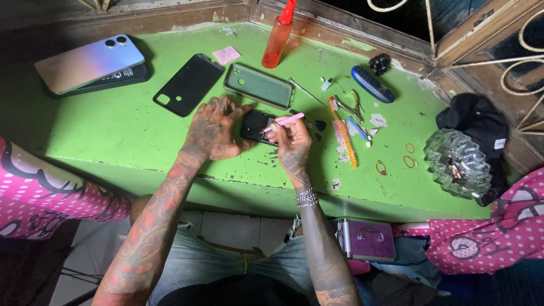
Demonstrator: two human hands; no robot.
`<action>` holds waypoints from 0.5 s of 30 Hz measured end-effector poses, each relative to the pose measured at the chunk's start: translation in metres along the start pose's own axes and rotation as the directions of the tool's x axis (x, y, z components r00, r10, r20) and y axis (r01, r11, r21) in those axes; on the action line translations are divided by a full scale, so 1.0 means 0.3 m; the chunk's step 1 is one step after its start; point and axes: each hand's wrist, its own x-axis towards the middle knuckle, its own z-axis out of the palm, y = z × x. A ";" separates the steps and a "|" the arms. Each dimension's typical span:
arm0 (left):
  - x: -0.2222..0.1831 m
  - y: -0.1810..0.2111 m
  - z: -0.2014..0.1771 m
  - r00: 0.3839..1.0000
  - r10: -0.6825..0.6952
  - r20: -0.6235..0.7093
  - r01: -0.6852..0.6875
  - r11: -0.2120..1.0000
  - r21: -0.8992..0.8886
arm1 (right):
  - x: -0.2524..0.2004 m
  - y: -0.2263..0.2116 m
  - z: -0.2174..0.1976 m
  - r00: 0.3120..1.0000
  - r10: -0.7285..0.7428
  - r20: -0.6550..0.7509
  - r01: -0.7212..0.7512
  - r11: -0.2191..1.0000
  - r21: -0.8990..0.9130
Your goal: Disassembling a mobile phone to remove the battery and clean the internal components using specialized tools.
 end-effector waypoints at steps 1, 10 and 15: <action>0.000 0.000 -0.002 1.000 0.000 -0.003 0.000 1.000 0.000 | 0.002 -0.001 -0.004 1.000 -0.003 0.001 0.003 1.000 0.000; 0.002 -0.018 -0.007 1.000 0.017 0.008 -0.016 0.994 -0.110 | 0.142 0.013 -0.031 0.993 0.022 -0.114 -0.009 0.993 0.116; 0.001 -0.022 0.000 1.000 0.011 -0.002 -0.011 0.995 -0.094 | 0.312 0.026 -0.018 0.995 0.022 -0.100 -0.010 0.992 0.125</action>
